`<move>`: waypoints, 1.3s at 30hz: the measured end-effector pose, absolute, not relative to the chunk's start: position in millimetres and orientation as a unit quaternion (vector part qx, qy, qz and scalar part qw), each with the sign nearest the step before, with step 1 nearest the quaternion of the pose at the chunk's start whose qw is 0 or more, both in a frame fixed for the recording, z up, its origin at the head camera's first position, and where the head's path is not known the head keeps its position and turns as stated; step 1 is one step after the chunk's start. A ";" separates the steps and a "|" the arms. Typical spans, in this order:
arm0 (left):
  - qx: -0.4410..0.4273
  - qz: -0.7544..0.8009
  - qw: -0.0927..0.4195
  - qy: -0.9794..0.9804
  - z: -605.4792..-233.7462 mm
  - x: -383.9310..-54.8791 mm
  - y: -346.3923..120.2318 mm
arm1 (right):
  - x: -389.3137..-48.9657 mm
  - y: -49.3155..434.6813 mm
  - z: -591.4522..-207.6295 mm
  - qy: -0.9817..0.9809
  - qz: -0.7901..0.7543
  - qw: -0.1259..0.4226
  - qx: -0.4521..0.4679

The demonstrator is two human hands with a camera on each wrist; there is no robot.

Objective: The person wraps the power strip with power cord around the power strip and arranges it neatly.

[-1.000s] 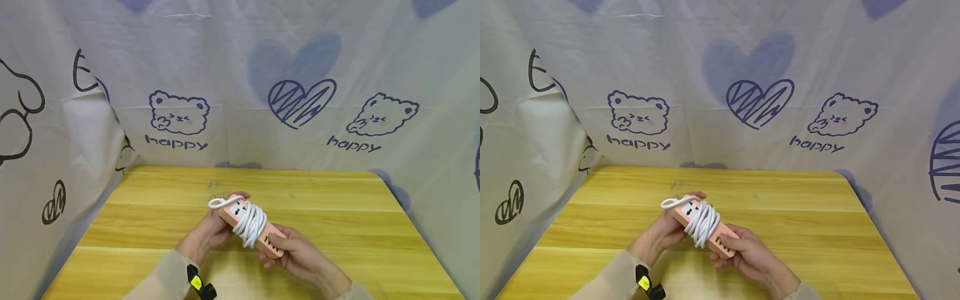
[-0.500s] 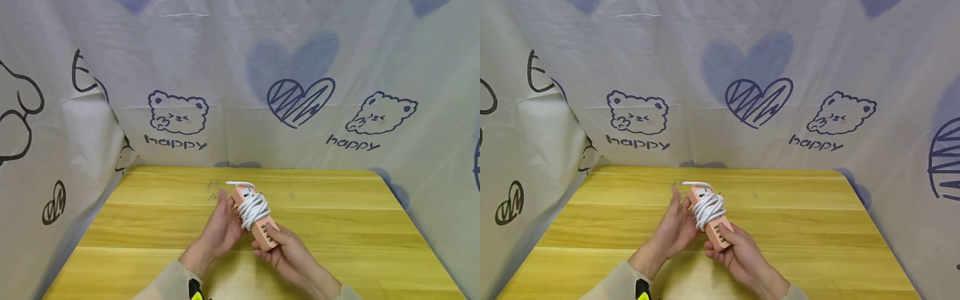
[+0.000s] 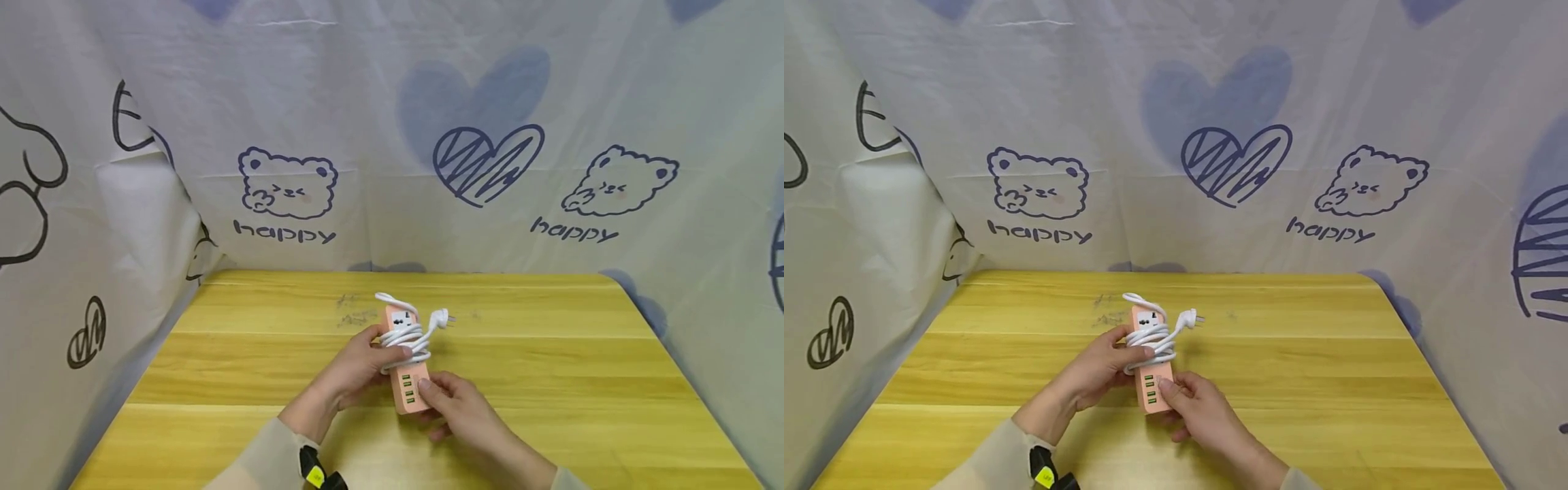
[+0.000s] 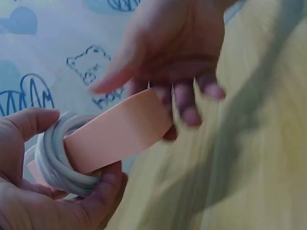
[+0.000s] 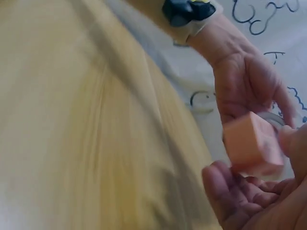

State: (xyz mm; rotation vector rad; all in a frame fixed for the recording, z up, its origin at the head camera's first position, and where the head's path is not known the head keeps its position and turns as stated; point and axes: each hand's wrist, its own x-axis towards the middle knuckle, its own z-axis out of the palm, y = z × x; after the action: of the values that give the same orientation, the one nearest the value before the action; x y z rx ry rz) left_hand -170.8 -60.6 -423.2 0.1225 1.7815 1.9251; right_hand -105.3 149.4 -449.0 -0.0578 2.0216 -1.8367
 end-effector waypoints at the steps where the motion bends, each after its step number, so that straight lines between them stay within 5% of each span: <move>1: 0.043 0.703 0.256 0.662 -424.1 -173.1 -62.9 | -105.9 152.6 -448.1 0.743 -0.640 0.192 -0.021; 9: 0.004 0.698 0.286 0.656 -451.6 -187.6 -72.7 | -115.9 176.4 -439.7 0.821 -0.563 0.097 0.003; 18: 0.002 0.686 0.305 0.661 -469.7 -196.3 -68.2 | -121.6 182.7 -441.9 0.826 -0.557 0.090 0.011; 31: -0.012 0.550 0.228 0.803 -448.9 -188.3 -81.4 | -128.4 184.7 -443.2 0.836 -0.544 0.078 0.010; 39: -0.019 0.629 0.276 0.727 -456.8 -186.6 -78.7 | -136.0 176.4 -440.2 0.884 -0.467 0.015 -0.027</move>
State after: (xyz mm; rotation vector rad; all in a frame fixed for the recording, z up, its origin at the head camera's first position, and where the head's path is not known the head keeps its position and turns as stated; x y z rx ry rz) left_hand -186.6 -78.7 -456.8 -0.0509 1.9530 1.6891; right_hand -136.0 176.4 -440.2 -0.0831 2.7502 -1.4546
